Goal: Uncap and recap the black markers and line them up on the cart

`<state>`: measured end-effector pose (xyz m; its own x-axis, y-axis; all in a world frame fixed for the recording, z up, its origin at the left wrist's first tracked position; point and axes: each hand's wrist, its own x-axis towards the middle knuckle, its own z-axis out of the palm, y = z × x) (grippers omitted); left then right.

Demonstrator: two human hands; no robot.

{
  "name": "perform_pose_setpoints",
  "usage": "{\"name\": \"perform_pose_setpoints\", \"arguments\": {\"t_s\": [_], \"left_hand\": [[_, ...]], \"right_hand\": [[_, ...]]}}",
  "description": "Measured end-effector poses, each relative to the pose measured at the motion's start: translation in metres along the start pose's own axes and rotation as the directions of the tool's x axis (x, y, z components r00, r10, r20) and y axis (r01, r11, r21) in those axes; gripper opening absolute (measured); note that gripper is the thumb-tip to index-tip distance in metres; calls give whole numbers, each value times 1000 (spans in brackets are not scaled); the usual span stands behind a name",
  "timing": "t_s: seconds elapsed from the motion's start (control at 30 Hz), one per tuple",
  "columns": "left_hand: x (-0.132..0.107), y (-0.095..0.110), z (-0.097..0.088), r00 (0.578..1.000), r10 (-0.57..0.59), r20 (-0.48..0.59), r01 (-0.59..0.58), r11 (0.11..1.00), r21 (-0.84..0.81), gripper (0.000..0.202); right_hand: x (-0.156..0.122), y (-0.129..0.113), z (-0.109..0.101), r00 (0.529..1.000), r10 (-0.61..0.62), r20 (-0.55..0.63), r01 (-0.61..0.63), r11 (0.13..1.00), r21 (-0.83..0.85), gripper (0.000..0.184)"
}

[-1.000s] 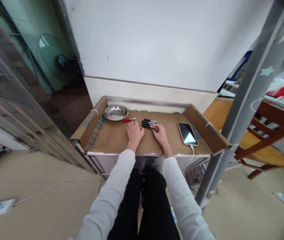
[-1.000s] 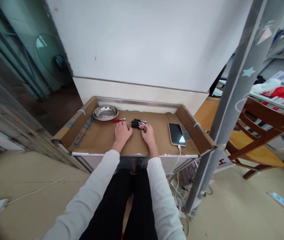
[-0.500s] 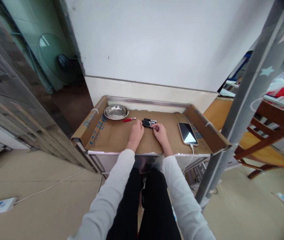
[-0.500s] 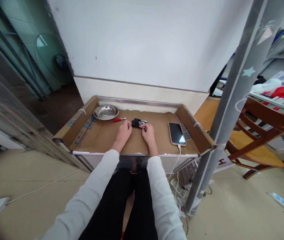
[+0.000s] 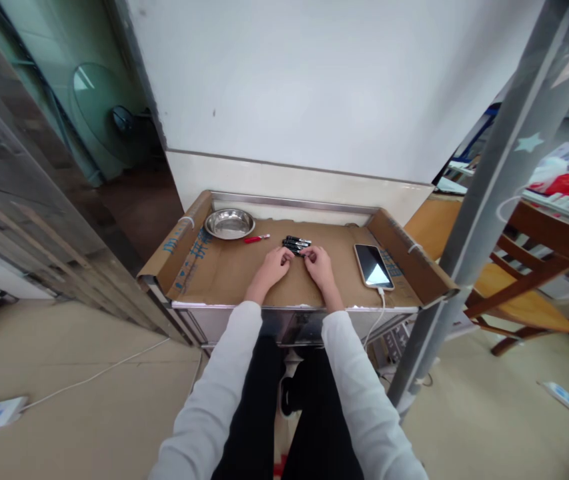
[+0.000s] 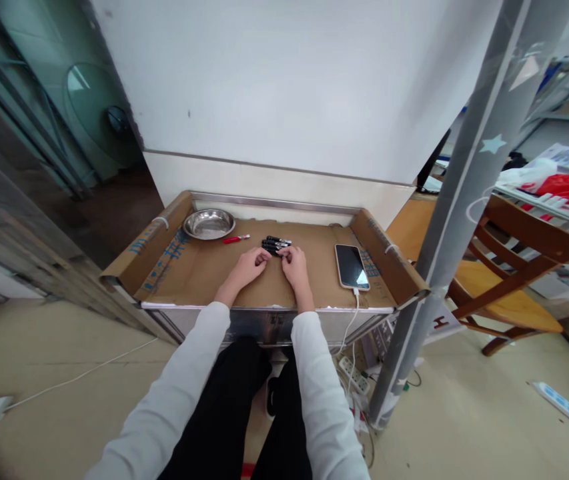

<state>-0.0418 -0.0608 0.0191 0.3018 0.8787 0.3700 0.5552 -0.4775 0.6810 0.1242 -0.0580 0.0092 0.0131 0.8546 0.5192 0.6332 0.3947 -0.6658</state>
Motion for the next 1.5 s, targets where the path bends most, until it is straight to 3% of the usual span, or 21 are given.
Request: {"name": "perform_pose_setpoints", "arguments": {"t_s": [0.37,0.67,0.83,0.93,1.03,1.33,1.5], "left_hand": [[2,0,-2,998,10,-57,-10,1000,-10,19],[8,-7,5,999,-14,-43,6,985,-173,14],[7,2,5,999,50,-9,-49,998,29,13],[5,9,4,998,69,-5,-65,962,266,11],[5,13,4,997,75,-24,-60,917,395,13],[9,14,8,982,-73,-172,140,897,419,20],[10,12,7,976,-68,-209,148,906,397,20]], "right_hand": [[0,-1,-1,1000,9,-6,-8,1000,22,25],[0,2,0,1000,-16,-6,16,1000,-1,24],[0,4,1,1000,-18,-9,18,1000,3,22],[0,5,2,1000,-12,-9,12,1000,4,21],[0,5,1,1000,-15,-7,15,1000,6,21],[1,4,1,999,22,-42,-20,999,35,22],[0,4,2,992,87,-89,-82,995,58,19]]}}
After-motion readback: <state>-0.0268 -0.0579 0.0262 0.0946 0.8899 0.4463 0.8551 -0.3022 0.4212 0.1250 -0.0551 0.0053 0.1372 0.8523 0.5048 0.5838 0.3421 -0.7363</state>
